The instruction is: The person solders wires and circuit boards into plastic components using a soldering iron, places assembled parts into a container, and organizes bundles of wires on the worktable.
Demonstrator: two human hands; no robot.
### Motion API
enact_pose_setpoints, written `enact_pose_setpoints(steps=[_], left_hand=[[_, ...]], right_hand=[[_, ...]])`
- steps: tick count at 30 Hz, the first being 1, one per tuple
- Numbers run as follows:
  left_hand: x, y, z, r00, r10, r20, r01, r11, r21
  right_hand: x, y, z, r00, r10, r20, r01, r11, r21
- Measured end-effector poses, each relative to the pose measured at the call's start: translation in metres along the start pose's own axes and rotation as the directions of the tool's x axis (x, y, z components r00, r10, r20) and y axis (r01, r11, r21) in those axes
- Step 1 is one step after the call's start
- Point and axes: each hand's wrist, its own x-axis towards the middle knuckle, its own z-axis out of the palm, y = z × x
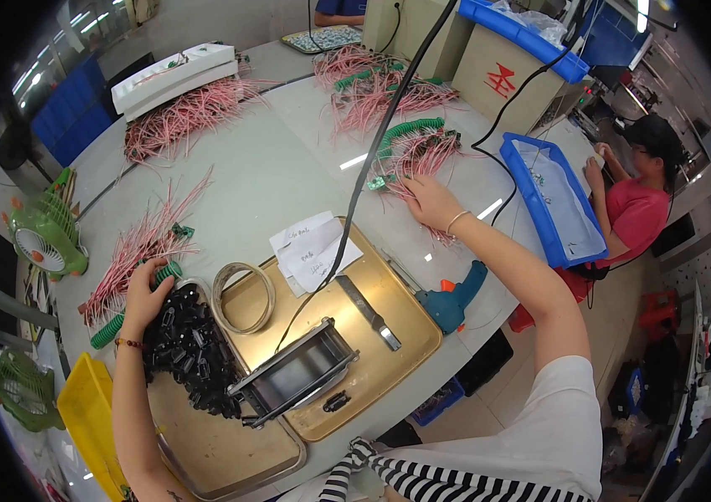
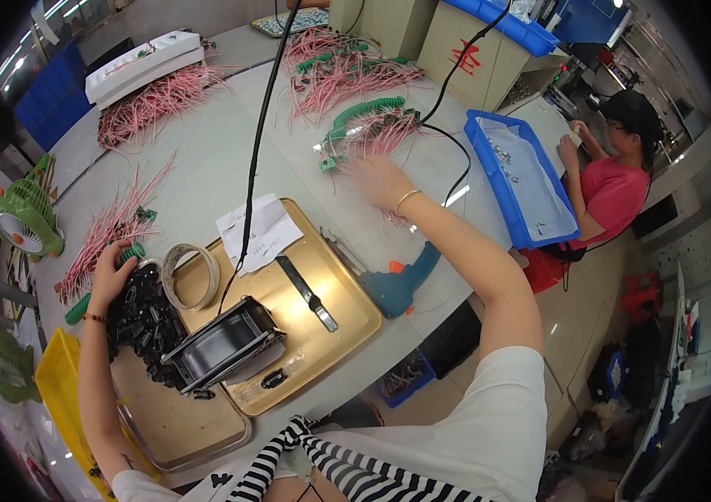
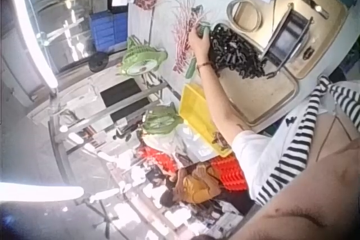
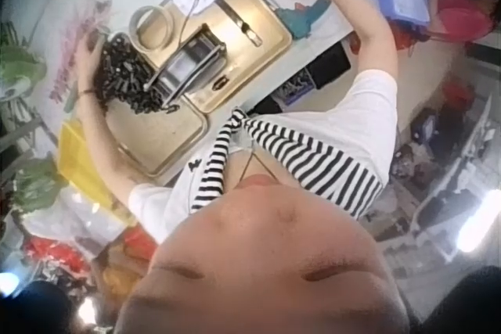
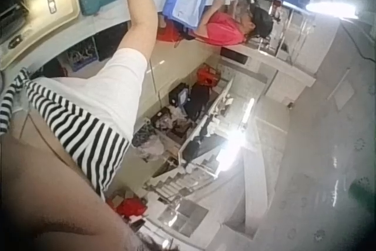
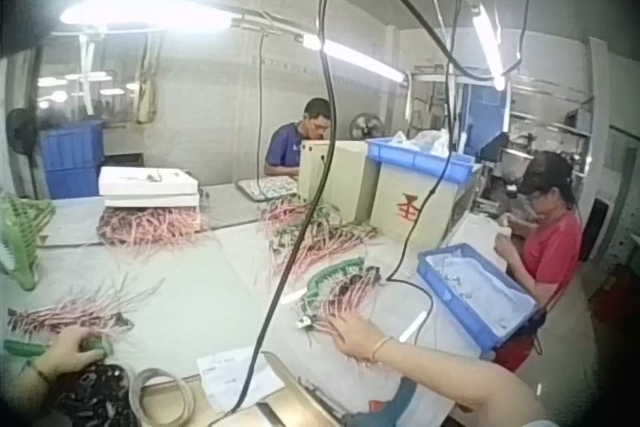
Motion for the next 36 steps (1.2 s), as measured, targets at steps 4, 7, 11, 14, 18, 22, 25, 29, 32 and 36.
enact_pose_setpoints(steps=[4,7,11,14,18,22,25,29,32,36], left_hand=[[-0.001,-0.002,-0.001,1.0,0.007,0.008,-0.007,1.0,0.02],[-0.002,0.0,-0.002,1.0,-0.019,0.016,0.019,1.0,0.008],[-0.002,-0.006,0.0,1.0,-0.011,0.012,0.01,1.0,0.005],[-0.002,-0.007,0.0,1.0,-0.009,0.011,0.009,1.0,0.009],[-0.002,-0.006,0.001,1.0,-0.002,0.005,0.002,1.0,-0.005],[-0.001,-0.004,-0.001,1.0,-0.013,0.023,0.012,0.999,0.037],[-0.002,-0.002,0.0,1.0,-0.013,0.018,0.013,1.0,0.02],[0.0,-0.012,0.005,1.0,-0.008,0.016,0.008,1.0,-0.001],[0.001,-0.011,0.004,1.0,0.015,-0.013,-0.015,1.0,-0.016],[0.001,-0.01,0.002,1.0,-0.003,0.007,0.003,1.0,0.012]], right_hand=[[0.0,-0.013,-0.007,0.997,-0.072,0.013,0.072,0.997,0.001],[-0.001,-0.014,-0.009,0.996,-0.093,0.015,0.093,0.996,0.006],[-0.004,-0.006,-0.012,0.984,-0.177,0.003,0.177,0.984,-0.015],[-0.008,-0.006,-0.017,0.985,-0.074,0.156,0.075,0.997,0.003],[-0.018,0.004,-0.016,0.979,-0.143,0.147,0.144,0.99,0.001],[-0.029,0.016,-0.015,0.967,-0.245,0.074,0.241,0.969,0.063],[-0.037,0.021,-0.013,0.975,-0.215,0.059,0.21,0.975,0.071],[-0.041,0.012,0.007,0.999,0.01,-0.036,-0.009,0.999,0.034],[-0.031,-0.002,0.009,0.992,0.128,0.019,-0.129,0.991,0.028],[-0.014,-0.019,-0.003,0.991,0.119,0.065,-0.116,0.992,-0.048]])
